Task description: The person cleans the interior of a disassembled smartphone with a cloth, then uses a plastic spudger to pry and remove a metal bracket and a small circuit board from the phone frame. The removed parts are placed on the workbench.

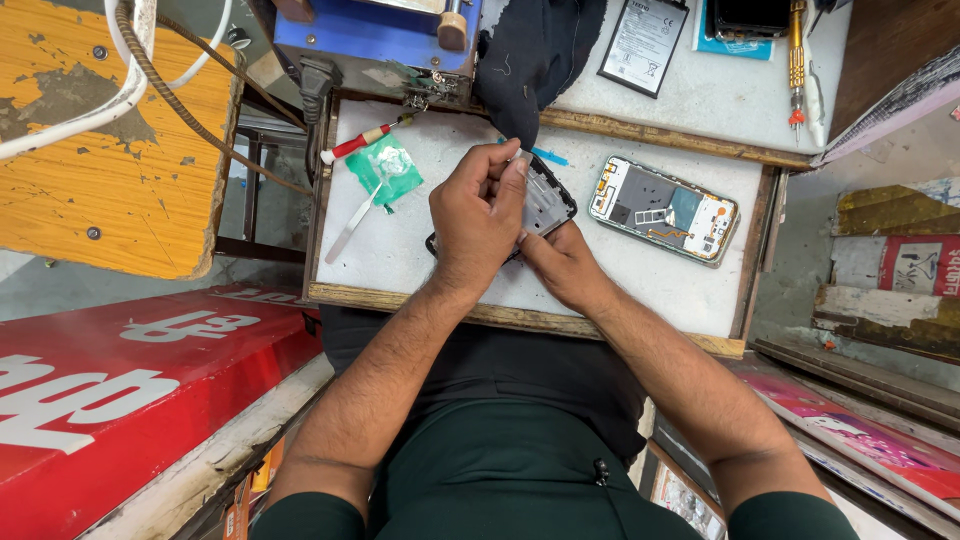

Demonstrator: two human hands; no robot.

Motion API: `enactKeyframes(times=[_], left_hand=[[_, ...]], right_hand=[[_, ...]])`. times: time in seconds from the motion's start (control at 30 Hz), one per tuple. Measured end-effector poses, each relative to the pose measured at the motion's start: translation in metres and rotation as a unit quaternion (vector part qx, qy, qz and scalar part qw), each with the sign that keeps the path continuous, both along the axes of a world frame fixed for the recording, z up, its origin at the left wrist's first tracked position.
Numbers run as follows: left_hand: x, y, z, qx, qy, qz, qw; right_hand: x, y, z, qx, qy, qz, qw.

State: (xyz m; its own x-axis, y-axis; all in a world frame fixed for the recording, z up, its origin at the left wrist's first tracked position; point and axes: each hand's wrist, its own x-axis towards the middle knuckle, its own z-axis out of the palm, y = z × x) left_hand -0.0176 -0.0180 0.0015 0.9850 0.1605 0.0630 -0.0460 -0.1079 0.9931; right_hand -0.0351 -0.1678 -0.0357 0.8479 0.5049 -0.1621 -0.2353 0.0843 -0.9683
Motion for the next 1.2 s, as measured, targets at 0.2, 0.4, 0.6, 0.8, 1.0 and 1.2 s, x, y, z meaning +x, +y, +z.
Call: enactKeyframes(times=[0.2,0.4,0.6,0.8,1.0,1.2], left_hand=[[0.000,-0.002,-0.005,0.040,-0.082,0.007,0.996],[-0.001,-0.003,-0.006,0.105,-0.150,0.011,0.983],[0.004,-0.001,-0.002,-0.004,0.001,0.012,1.000],[0.000,-0.004,-0.002,0.062,-0.084,-0.013,0.994],[-0.007,-0.010,-0.003,0.110,-0.149,-0.015,0.983],[0.000,-0.005,-0.006,0.012,-0.066,0.014,0.998]], right_hand=[[0.001,0.000,-0.001,-0.019,-0.004,0.007,1.000],[0.002,0.000,0.001,-0.009,0.003,0.006,1.000],[0.003,0.005,0.011,0.015,0.020,0.000,1.000],[0.003,0.002,0.005,-0.007,0.015,-0.003,1.000],[0.005,0.000,0.000,-0.022,0.025,-0.007,0.999],[0.003,0.001,0.007,-0.040,-0.013,-0.003,0.999]])
